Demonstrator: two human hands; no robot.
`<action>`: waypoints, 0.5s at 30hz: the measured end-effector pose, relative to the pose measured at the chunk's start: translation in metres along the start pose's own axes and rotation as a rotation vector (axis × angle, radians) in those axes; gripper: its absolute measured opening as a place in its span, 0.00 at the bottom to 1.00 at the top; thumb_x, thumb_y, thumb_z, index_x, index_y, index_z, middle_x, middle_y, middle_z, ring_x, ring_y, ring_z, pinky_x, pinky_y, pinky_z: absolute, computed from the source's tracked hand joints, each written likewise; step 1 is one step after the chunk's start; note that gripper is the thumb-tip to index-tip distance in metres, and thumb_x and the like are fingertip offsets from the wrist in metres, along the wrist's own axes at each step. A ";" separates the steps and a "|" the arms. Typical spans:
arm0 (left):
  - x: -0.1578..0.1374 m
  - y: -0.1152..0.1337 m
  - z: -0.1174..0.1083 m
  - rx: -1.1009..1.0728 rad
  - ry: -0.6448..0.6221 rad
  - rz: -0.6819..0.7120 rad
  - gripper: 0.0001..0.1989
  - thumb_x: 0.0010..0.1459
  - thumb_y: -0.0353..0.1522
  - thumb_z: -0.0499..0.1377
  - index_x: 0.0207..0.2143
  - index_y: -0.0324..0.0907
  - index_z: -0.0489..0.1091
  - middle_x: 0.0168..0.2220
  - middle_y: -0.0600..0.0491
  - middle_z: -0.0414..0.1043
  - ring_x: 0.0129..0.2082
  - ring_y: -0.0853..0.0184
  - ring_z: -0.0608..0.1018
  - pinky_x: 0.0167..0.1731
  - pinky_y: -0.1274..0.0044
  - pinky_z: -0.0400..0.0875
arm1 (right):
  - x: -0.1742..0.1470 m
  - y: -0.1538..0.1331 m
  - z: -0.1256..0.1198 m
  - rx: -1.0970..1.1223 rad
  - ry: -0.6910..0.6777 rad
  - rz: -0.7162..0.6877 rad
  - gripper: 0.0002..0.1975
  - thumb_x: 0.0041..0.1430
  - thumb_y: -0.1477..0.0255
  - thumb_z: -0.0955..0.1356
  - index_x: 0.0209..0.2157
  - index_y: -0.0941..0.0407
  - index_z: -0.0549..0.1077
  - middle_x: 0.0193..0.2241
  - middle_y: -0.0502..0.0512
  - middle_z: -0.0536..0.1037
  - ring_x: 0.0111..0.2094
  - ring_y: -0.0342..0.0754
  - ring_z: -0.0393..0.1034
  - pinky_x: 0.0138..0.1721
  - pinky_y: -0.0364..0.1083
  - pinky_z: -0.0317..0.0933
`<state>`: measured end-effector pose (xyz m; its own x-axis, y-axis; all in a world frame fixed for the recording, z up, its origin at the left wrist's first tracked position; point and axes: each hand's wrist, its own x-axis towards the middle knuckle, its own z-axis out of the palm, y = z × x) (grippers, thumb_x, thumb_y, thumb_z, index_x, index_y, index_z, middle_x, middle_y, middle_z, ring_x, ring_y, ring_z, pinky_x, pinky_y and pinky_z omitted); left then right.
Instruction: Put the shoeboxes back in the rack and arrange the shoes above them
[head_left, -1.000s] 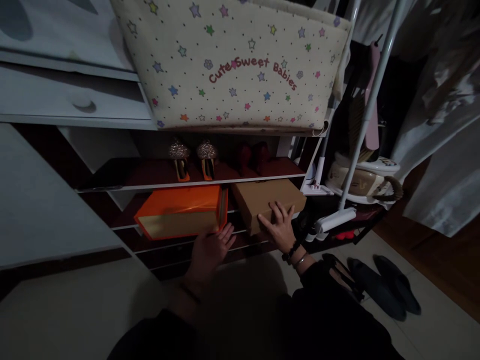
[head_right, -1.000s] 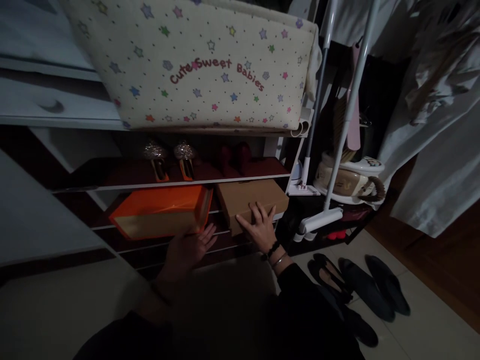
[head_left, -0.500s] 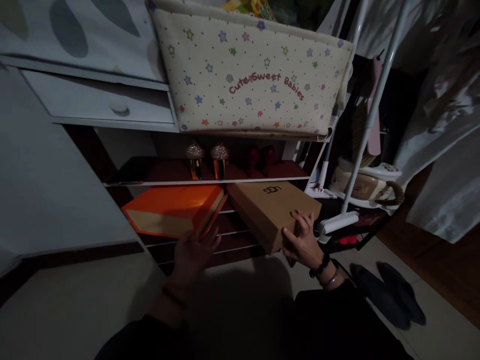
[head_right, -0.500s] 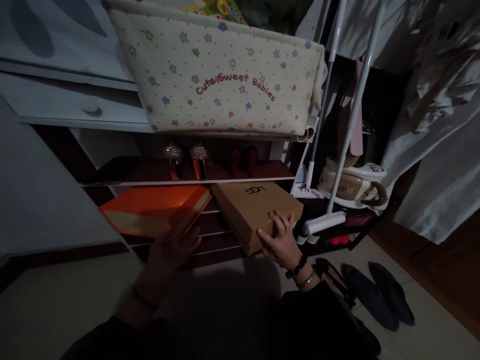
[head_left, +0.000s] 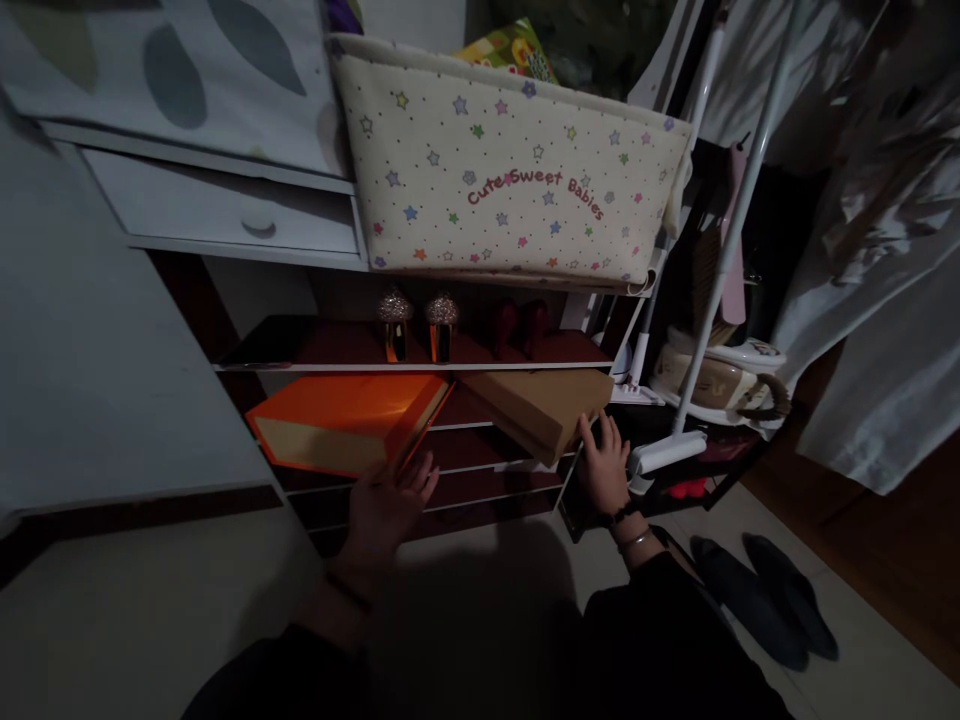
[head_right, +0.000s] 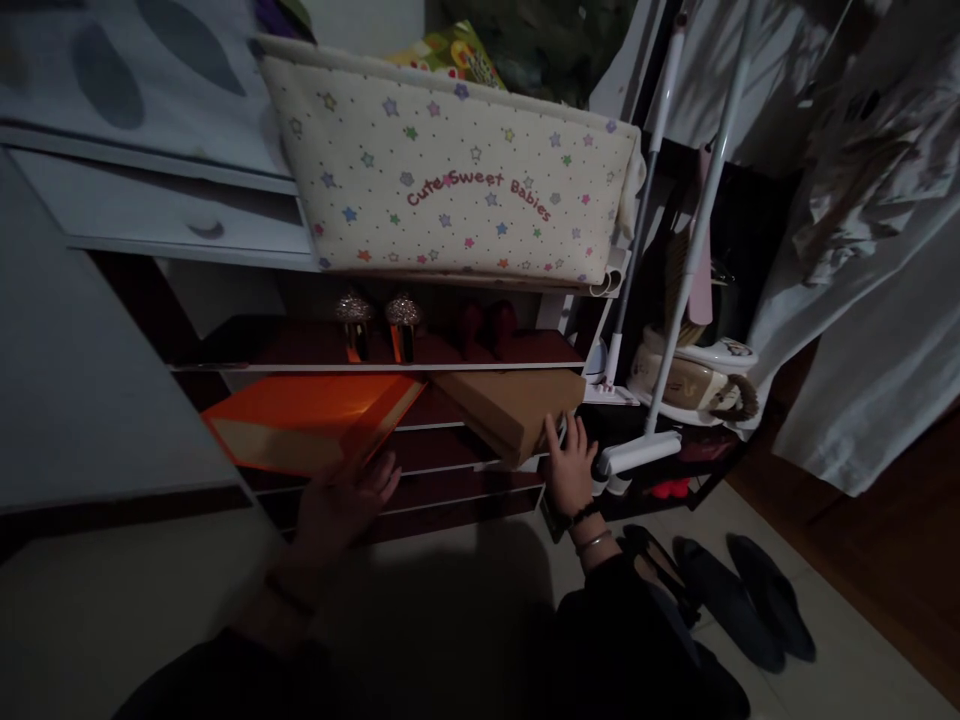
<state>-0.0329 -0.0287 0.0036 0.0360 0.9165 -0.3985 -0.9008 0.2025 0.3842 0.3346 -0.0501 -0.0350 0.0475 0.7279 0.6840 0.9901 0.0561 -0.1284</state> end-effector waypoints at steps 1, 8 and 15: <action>0.000 0.001 0.000 0.001 0.000 -0.002 0.14 0.60 0.32 0.55 0.43 0.42 0.78 0.46 0.41 0.78 0.52 0.55 0.80 0.58 0.58 0.73 | 0.002 -0.001 0.003 0.052 -0.013 0.064 0.40 0.58 0.81 0.63 0.73 0.54 0.57 0.71 0.74 0.56 0.71 0.72 0.52 0.62 0.78 0.56; -0.002 0.006 -0.001 0.016 0.061 -0.038 0.10 0.61 0.32 0.55 0.37 0.41 0.76 0.42 0.43 0.78 0.44 0.59 0.82 0.45 0.66 0.78 | 0.003 -0.022 -0.009 0.746 0.200 0.307 0.39 0.64 0.64 0.65 0.74 0.58 0.52 0.67 0.69 0.63 0.67 0.60 0.62 0.69 0.63 0.56; -0.008 0.022 -0.008 0.011 0.039 0.028 0.10 0.60 0.31 0.55 0.40 0.39 0.75 0.38 0.44 0.77 0.38 0.59 0.82 0.38 0.65 0.80 | 0.017 -0.036 -0.023 1.147 0.035 0.803 0.55 0.54 0.42 0.72 0.74 0.53 0.54 0.69 0.67 0.63 0.66 0.62 0.64 0.63 0.59 0.65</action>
<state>-0.0562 -0.0344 0.0083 -0.0063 0.9079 -0.4192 -0.8962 0.1808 0.4051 0.3027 -0.0556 -0.0025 0.5626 0.8110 0.1603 0.0348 0.1704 -0.9848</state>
